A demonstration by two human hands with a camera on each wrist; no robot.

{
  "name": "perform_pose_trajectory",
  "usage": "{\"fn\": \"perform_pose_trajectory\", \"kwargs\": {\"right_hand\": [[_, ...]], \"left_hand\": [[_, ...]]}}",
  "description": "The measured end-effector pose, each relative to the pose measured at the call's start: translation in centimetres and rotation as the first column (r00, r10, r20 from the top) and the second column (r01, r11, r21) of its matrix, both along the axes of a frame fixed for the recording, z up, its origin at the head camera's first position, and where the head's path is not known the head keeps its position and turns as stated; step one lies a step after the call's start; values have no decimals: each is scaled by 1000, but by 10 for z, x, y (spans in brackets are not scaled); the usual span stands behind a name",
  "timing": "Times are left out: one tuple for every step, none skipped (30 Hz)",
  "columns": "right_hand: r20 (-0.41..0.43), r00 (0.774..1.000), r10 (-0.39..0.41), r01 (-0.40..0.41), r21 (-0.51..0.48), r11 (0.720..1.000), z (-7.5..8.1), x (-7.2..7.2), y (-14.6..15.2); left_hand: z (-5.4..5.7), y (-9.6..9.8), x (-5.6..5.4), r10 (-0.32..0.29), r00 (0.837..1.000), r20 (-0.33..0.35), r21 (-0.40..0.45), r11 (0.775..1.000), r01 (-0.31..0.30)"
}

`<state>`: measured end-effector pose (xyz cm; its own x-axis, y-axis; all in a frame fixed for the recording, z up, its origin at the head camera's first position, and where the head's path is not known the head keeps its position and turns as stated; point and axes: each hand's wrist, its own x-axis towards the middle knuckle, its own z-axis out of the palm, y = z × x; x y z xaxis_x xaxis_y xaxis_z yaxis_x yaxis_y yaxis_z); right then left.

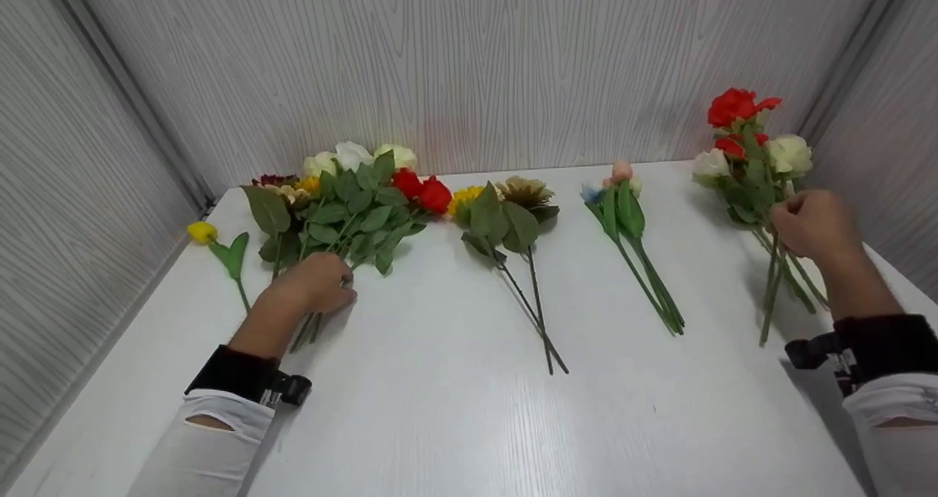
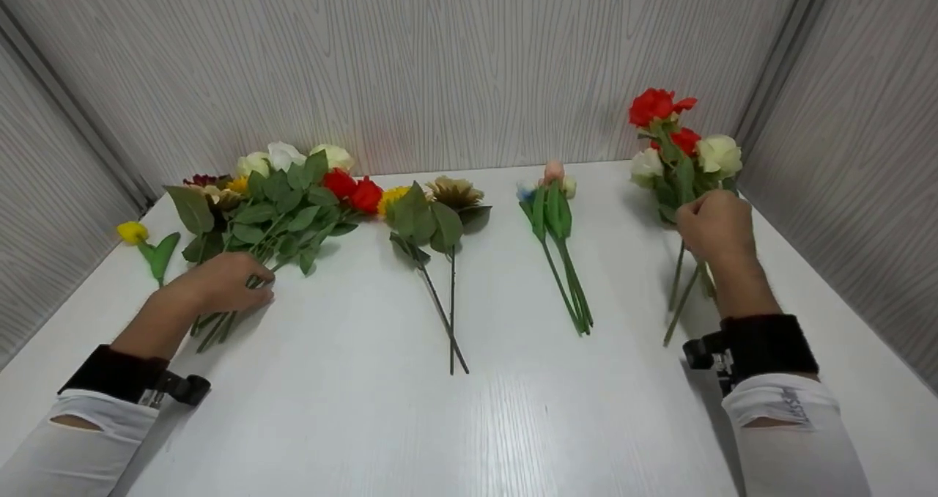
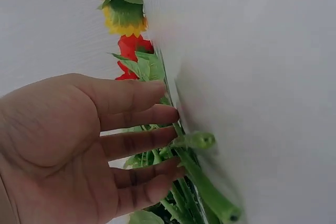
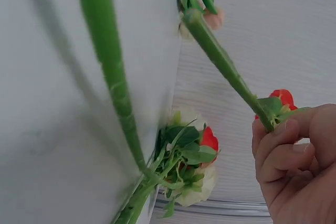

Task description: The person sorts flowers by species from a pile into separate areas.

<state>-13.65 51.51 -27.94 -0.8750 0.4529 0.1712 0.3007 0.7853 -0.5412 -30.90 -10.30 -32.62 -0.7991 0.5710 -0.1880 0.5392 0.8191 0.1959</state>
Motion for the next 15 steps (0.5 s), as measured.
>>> {"fn": "perform_pose_trajectory", "kwargs": {"right_hand": [[4, 1000, -3, 3, 28, 1000, -2, 0, 4], [8, 1000, -8, 7, 57, 998, -4, 1, 8], [9, 1000, -9, 8, 83, 997, -5, 1, 11], [10, 1000, -13, 12, 104, 994, -7, 1, 14], [10, 1000, -13, 11, 122, 992, -8, 2, 17], [11, 1000, -15, 13, 125, 992, -10, 2, 20], [18, 1000, -15, 13, 125, 992, -11, 3, 23], [29, 999, -16, 13, 118, 993, -12, 4, 25], [43, 999, -14, 9, 109, 994, -13, 5, 28], [60, 998, -11, 5, 102, 995, -13, 6, 30], [80, 997, -4, -4, 98, 995, -14, 7, 33], [102, 995, 6, -16, 95, 995, -14, 8, 35], [122, 992, 23, -35, 97, 995, -15, 9, 37], [144, 989, 39, -53, 92, 994, -15, 9, 39], [163, 985, 55, -71, 91, 993, -16, 10, 40]], "left_hand": [[0, 0, 0, 12, 1000, -5, -13, 1000, -12], [0, 0, 0, 24, 1000, -9, -24, 999, -24], [0, 0, -1, 36, 999, -11, -34, 999, -36], [0, 0, -1, 42, 999, -10, -38, 998, -42], [0, -1, -2, 49, 999, -10, -38, 998, -49], [0, -1, -2, 54, 999, -3, -29, 998, -54], [-1, -2, -3, 57, 998, 2, -16, 998, -57], [-1, -3, -4, 60, 998, 7, -5, 998, -60], [-1, -4, -4, 68, 998, 14, 9, 998, -69], [-1, -5, -5, 82, 996, 18, 22, 996, -82], [-1, -5, -6, 94, 995, 15, 26, 995, -95], [-1, -6, -6, 106, 994, 14, 25, 994, -107], [-1, -6, -7, 112, 994, 4, 18, 993, -112], [-1, -6, -8, 117, 993, -6, 10, 993, -117], [-1, -6, -8, 119, 993, -20, 1, 993, -119]]}}
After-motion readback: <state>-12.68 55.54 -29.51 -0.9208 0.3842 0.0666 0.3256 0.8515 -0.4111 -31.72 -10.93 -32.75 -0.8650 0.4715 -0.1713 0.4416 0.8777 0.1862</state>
